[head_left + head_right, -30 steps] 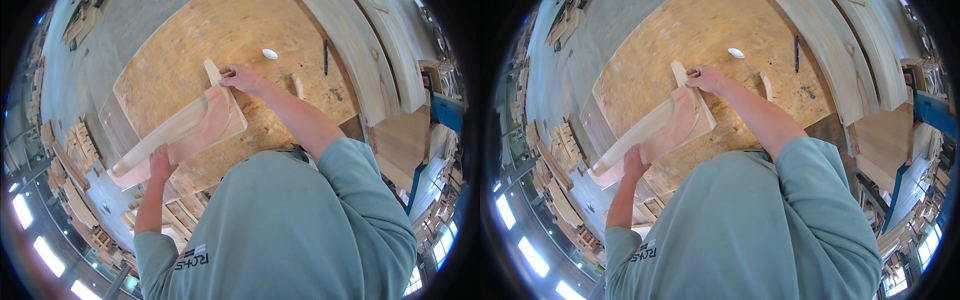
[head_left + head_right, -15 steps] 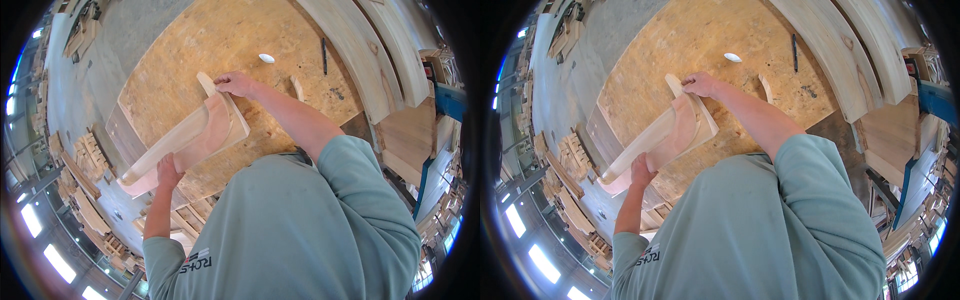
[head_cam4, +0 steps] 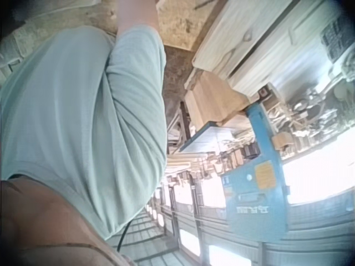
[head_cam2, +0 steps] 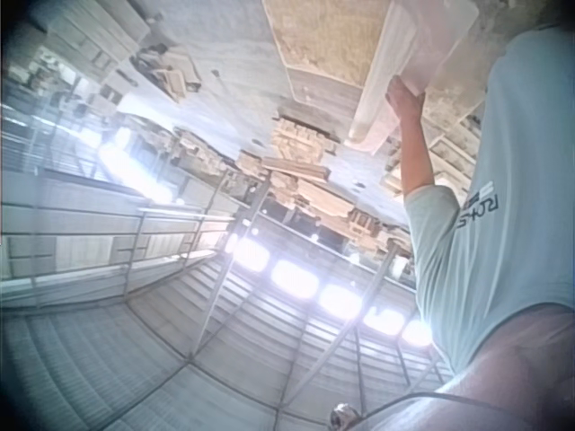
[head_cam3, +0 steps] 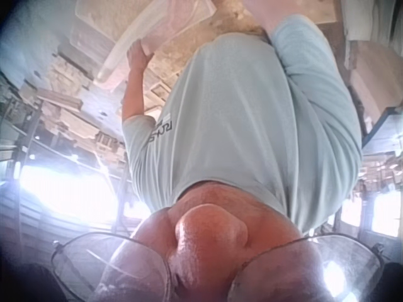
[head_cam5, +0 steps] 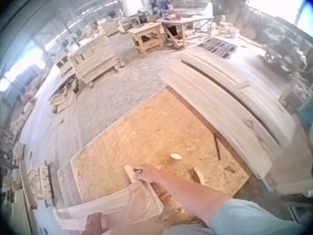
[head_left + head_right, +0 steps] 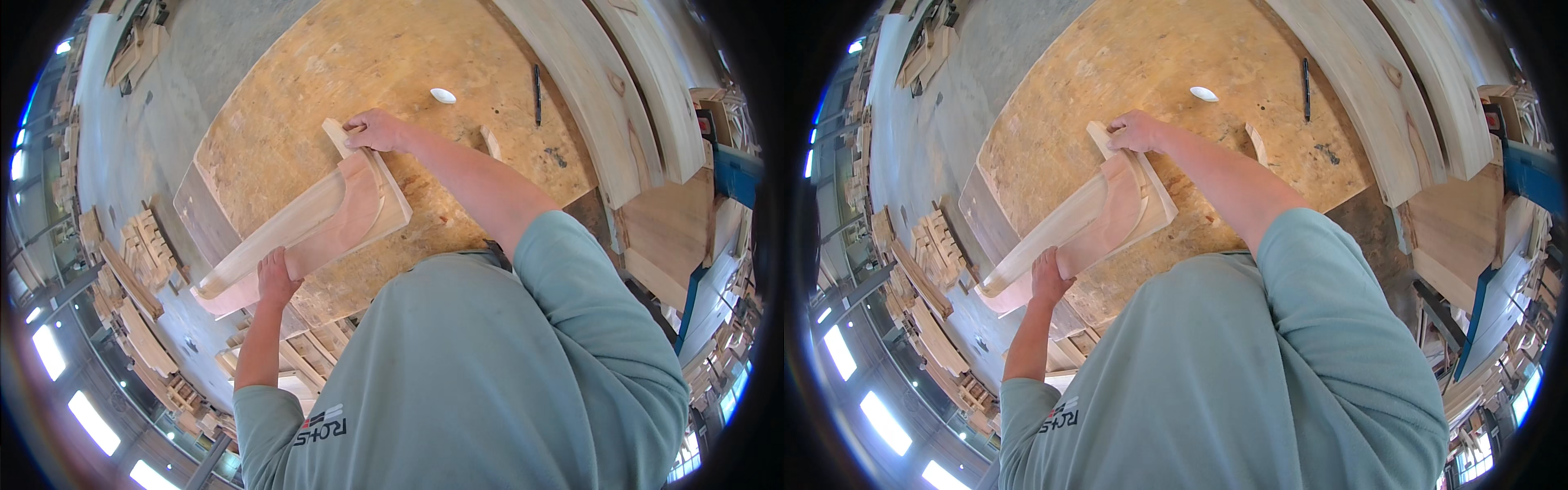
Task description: The person uses a vertical band saw to cut small curved wooden pieces and then applies adhesive to join the cut pieces to a larger wooden furniture component.
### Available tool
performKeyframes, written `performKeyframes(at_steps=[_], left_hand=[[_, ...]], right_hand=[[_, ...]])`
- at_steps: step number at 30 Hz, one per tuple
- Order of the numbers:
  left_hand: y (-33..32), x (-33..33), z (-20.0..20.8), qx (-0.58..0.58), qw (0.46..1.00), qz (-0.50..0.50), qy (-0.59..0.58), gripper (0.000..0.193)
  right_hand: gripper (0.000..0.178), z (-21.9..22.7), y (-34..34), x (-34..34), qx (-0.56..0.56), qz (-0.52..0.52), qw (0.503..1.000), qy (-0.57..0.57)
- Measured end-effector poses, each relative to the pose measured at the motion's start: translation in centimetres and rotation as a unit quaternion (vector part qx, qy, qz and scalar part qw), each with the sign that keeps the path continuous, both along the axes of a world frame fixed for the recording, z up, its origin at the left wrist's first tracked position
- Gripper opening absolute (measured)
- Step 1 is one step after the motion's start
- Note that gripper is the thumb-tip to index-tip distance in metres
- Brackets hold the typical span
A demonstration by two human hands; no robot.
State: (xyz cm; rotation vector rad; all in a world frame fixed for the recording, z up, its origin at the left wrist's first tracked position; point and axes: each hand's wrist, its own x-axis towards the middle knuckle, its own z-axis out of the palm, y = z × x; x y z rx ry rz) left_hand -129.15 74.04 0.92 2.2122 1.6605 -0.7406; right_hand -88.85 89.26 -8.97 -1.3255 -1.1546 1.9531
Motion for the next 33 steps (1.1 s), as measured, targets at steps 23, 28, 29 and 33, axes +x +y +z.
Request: performKeyframes(at_steps=[23,28,29,33], left_hand=[[-0.2,-0.5,-0.3,-0.007,1.000,0.007,0.005,0.094],[0.0,-0.4,-0.3,-0.006,1.000,0.006,0.002,0.093],[-0.1,-0.4,-0.2,-0.007,1.000,0.008,0.004,0.093],[-0.1,-0.3,-0.1,-0.009,1.000,0.013,0.002,0.092]], right_hand=[[0.052,-0.3,-1.7,-0.3,-0.023,-0.111,0.992,0.052],[0.049,-0.4,-1.8,-0.6,-0.017,-0.121,0.992,0.033],[0.049,-0.4,-1.9,-0.7,-0.017,-0.126,0.991,0.033],[0.046,-0.5,-2.1,-1.1,-0.002,-0.138,0.990,0.011]])
